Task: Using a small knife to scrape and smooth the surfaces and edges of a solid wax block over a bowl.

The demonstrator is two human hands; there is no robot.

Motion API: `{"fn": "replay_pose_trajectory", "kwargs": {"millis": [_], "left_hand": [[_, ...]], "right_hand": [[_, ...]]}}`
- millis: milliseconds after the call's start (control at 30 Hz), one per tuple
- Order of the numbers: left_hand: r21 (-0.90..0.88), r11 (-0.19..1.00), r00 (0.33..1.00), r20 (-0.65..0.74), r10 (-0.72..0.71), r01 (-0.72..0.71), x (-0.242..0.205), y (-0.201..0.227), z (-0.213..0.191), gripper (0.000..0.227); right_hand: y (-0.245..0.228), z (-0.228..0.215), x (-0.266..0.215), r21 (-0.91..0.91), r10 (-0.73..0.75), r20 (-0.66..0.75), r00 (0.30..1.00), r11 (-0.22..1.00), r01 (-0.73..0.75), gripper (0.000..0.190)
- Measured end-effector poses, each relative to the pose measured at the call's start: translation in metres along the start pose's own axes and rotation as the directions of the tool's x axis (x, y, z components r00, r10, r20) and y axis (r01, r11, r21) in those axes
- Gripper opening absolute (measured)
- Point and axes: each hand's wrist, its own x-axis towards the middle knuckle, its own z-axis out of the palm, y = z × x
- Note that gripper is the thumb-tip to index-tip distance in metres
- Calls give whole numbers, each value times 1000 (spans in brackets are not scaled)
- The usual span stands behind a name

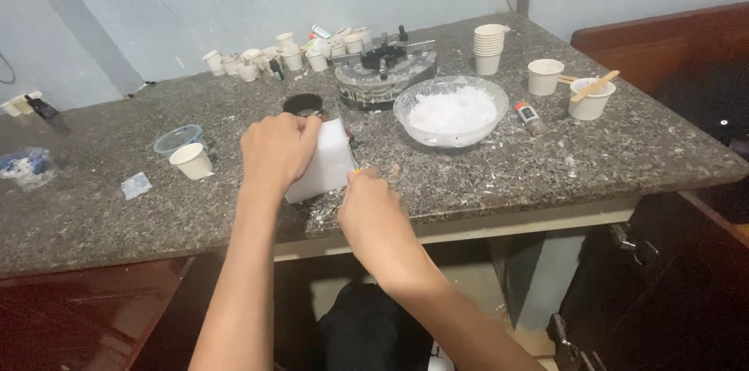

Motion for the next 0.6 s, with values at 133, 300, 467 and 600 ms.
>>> {"fn": "replay_pose_trajectory", "kwargs": {"millis": [133,300,467,600], "left_hand": [[6,1000,999,38,-3,3,2,0,-2,40],[9,1000,999,37,12,-12,2,0,-3,40],[11,1000,999,44,15,-16,1,1,-5,41],[-1,1000,999,34,30,-30,3,-3,-2,41]], "right_hand": [[1,6,0,-10,-3,4,1000,1000,3,46],[-11,-4,-9,28,1,-2,1000,1000,-1,46],[-8,-2,6,61,-14,-4,1000,998,15,47],[-10,2,10,87,-28,7,1000,996,27,45]]}}
